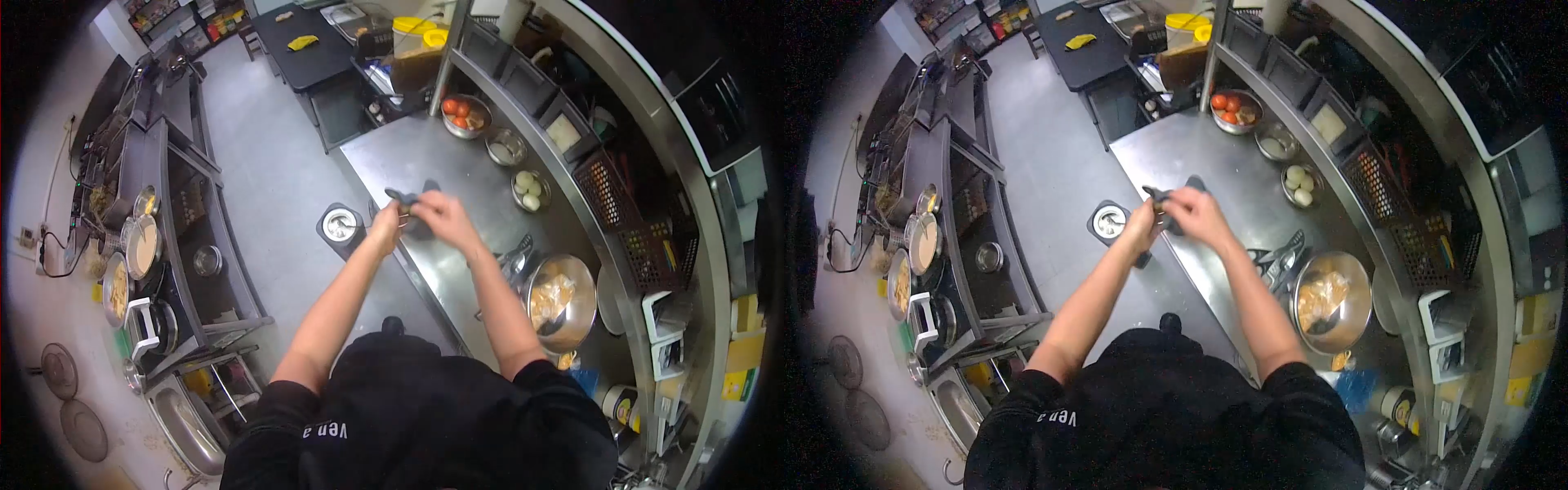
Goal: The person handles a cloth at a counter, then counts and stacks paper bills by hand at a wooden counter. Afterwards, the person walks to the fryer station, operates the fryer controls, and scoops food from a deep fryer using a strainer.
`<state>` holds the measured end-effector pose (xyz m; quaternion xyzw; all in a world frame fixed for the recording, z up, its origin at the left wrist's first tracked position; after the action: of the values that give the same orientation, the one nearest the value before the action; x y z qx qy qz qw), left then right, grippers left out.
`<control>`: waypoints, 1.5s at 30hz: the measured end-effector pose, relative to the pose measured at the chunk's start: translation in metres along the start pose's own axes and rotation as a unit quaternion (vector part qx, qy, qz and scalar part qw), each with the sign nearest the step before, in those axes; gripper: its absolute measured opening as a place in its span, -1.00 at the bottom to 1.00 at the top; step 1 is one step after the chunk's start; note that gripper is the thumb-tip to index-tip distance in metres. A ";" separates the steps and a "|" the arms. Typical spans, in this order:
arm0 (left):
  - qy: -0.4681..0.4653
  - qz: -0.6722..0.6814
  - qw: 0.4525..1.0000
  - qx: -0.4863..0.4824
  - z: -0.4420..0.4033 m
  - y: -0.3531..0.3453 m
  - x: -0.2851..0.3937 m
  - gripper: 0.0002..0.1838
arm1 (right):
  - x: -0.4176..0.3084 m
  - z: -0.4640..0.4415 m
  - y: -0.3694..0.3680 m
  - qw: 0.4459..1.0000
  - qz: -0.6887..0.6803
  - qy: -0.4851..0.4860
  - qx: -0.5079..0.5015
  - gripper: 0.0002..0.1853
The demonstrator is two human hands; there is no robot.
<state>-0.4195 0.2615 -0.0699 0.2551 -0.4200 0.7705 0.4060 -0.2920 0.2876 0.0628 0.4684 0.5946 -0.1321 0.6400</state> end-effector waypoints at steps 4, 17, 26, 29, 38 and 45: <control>-0.028 0.165 0.985 -0.049 -0.009 -0.028 0.003 -0.46 | -0.012 0.012 -0.003 0.994 -0.034 0.091 -0.053 -0.68; -0.418 -0.290 0.846 -0.160 0.071 -0.117 0.059 -0.18 | -0.006 0.021 -0.011 0.892 -0.366 -0.226 0.136 -0.20; -0.167 0.158 0.964 -0.134 0.079 -0.104 0.062 -0.18 | 0.038 -0.008 -0.001 0.947 -0.184 -0.104 0.240 -0.31; -0.193 0.066 0.959 -0.196 0.075 -0.112 0.051 -0.18 | 0.069 -0.013 0.000 0.934 -0.278 -0.102 0.200 -0.36; -0.145 -0.242 0.956 -0.076 0.070 -0.119 0.004 -0.14 | 0.063 0.005 -0.003 0.767 -0.565 -0.211 0.218 -0.17; -0.281 -0.101 0.951 0.079 -0.003 -0.067 -0.005 -0.45 | 0.047 0.049 -0.037 0.833 -0.534 -0.132 0.057 -0.23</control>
<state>-0.3610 0.2830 -0.0454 0.5334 -0.4265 0.6538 0.3257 -0.2750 0.2494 -0.0022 0.0918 0.6536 -0.5479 0.5140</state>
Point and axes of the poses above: each hand's wrist, its own z-axis away from the middle knuckle, its own y-axis out of the back of the hand, x = y × z, the point moved 5 cm from there along -z, towards the middle knuckle, and after that the axes turned 6 degrees about -x, right-handed, at the moved point
